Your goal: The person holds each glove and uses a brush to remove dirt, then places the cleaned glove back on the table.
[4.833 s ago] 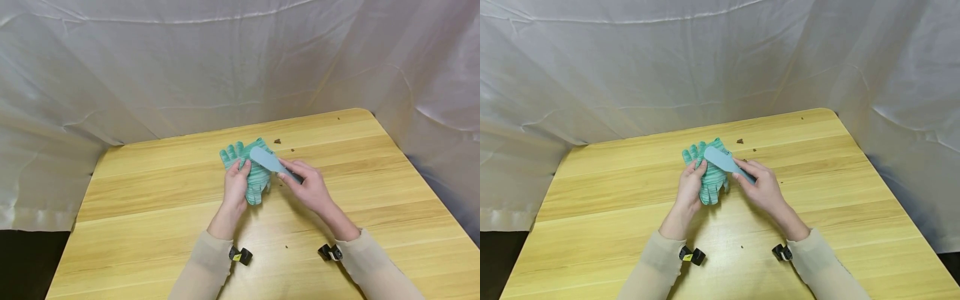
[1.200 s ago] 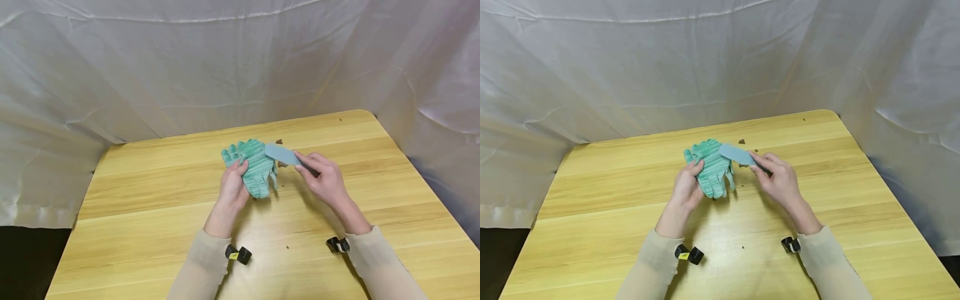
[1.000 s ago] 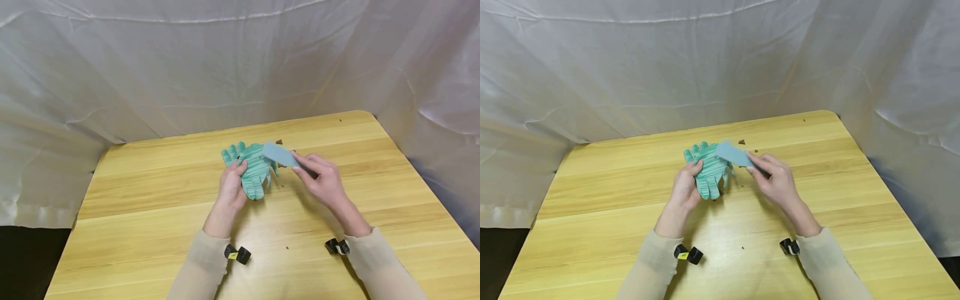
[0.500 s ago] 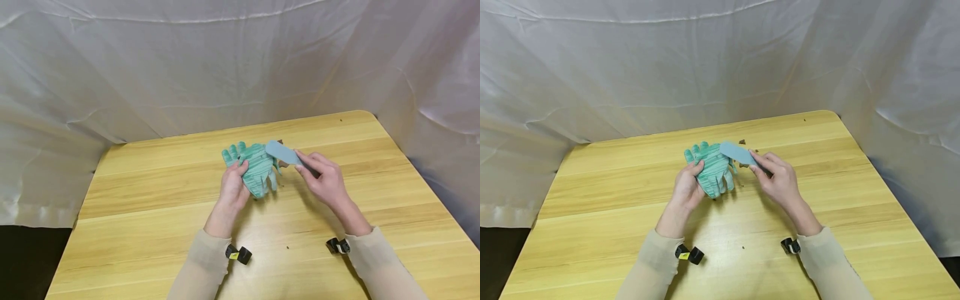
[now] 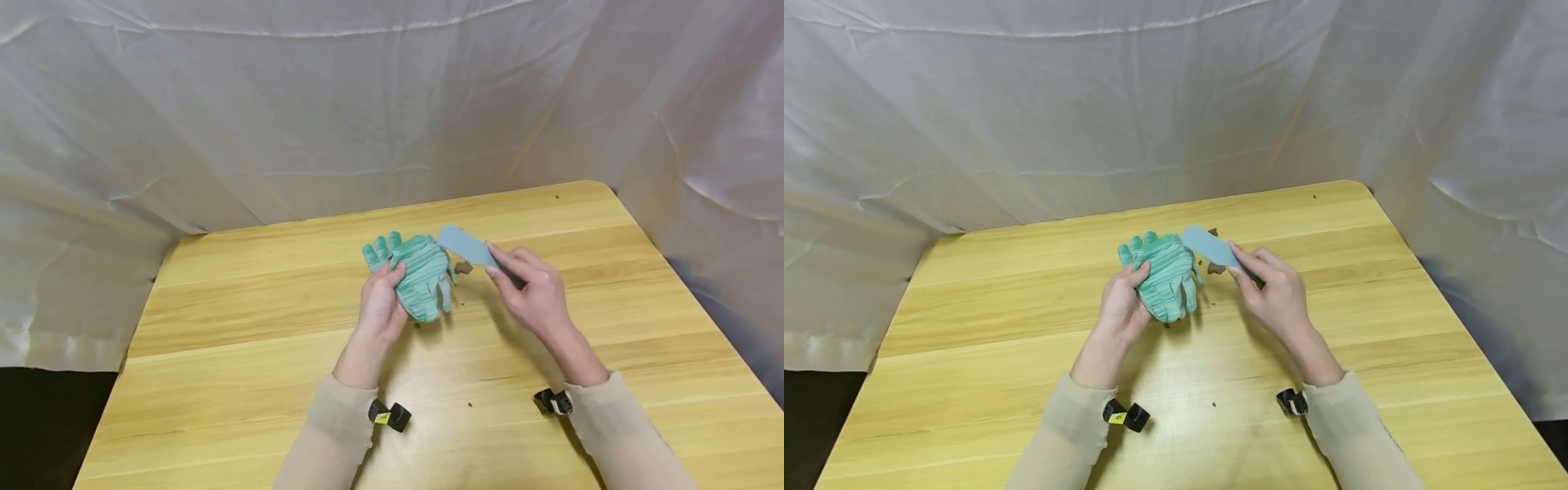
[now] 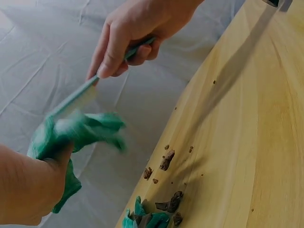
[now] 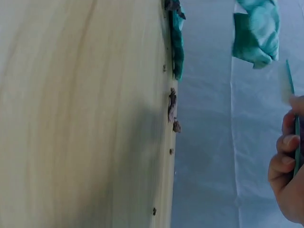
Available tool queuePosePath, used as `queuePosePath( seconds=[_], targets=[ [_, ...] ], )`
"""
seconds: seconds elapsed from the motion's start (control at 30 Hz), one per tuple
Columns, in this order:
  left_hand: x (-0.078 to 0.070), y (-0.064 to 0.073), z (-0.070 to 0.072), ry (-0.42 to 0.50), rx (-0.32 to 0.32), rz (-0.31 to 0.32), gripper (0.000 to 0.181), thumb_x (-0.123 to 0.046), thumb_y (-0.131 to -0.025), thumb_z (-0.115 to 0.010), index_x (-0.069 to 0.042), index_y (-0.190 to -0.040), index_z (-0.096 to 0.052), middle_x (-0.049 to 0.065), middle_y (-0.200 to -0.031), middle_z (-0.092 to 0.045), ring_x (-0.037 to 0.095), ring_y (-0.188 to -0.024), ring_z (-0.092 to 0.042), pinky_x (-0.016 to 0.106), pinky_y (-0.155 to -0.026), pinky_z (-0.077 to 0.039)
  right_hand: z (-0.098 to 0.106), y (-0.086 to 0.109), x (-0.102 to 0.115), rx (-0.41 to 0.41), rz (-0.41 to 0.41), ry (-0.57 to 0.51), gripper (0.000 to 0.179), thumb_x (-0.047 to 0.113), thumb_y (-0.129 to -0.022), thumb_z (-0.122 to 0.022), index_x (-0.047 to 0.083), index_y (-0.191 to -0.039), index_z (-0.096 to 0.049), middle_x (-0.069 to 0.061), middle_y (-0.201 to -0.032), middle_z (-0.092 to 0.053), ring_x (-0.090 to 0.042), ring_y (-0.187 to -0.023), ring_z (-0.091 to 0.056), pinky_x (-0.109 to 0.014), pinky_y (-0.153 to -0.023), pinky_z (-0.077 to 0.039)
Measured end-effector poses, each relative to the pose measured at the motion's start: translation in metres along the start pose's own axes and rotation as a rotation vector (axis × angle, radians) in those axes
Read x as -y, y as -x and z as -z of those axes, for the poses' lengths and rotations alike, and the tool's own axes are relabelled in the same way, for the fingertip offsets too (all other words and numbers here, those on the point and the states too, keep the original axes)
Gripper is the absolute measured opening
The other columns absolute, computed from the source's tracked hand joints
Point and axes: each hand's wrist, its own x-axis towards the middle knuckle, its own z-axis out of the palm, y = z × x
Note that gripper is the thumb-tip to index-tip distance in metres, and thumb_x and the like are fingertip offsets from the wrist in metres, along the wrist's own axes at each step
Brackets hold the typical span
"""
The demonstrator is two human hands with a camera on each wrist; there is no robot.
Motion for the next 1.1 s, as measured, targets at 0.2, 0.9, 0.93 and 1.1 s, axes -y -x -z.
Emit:
queuePosePath(
  seconds=[0.2,0.9,0.93,1.1],
  targets=[
    [0.001,0.0,-0.001,-0.037,-0.017,-0.007,0.045,-0.007,-0.111,-0.038,0.009,-0.152,-0.039,0.019,-0.156,-0.048,0.033,-0.144,-0.046,0.036,-0.114,-0.045,-0.003,0.0,0.006,0.066,0.009,-0.103,0.043,-0.006,-0.085,-0.079,-0.002,-0.128,-0.071,-0.014,-0.092,-0.074,-0.009,-0.064,-0.048,-0.015,-0.053,-0.039],
    [0.003,0.001,0.0,-0.16,-0.005,-0.076,0.047,-0.011,-0.11,-0.04,0.006,-0.154,-0.039,0.017,-0.156,-0.048,0.029,-0.144,-0.047,0.033,-0.113,-0.045,0.003,0.001,0.01,0.072,-0.225,0.005,0.037,0.001,-0.093,-0.074,0.0,-0.129,-0.071,-0.013,-0.093,-0.074,-0.011,-0.06,-0.045,-0.018,-0.051,-0.035],
    [0.003,0.001,0.0,-0.162,-0.008,-0.075,0.047,-0.011,-0.11,-0.04,0.006,-0.154,-0.039,0.017,-0.156,-0.049,0.029,-0.144,-0.047,0.033,-0.113,-0.045,0.004,0.001,0.009,0.056,-0.237,0.016,0.037,0.0,-0.093,-0.075,0.0,-0.129,-0.071,-0.013,-0.092,-0.074,-0.011,-0.06,-0.045,-0.018,-0.051,-0.034],
    [0.003,0.002,0.0,-0.175,-0.016,-0.072,0.045,-0.011,-0.11,-0.039,0.006,-0.152,-0.043,0.018,-0.152,-0.053,0.029,-0.141,-0.05,0.033,-0.112,-0.046,0.003,-0.001,0.014,0.052,-0.194,-0.071,0.039,-0.002,-0.091,-0.075,0.001,-0.129,-0.071,-0.01,-0.09,-0.073,-0.01,-0.061,-0.046,-0.018,-0.051,-0.036]
  ],
)
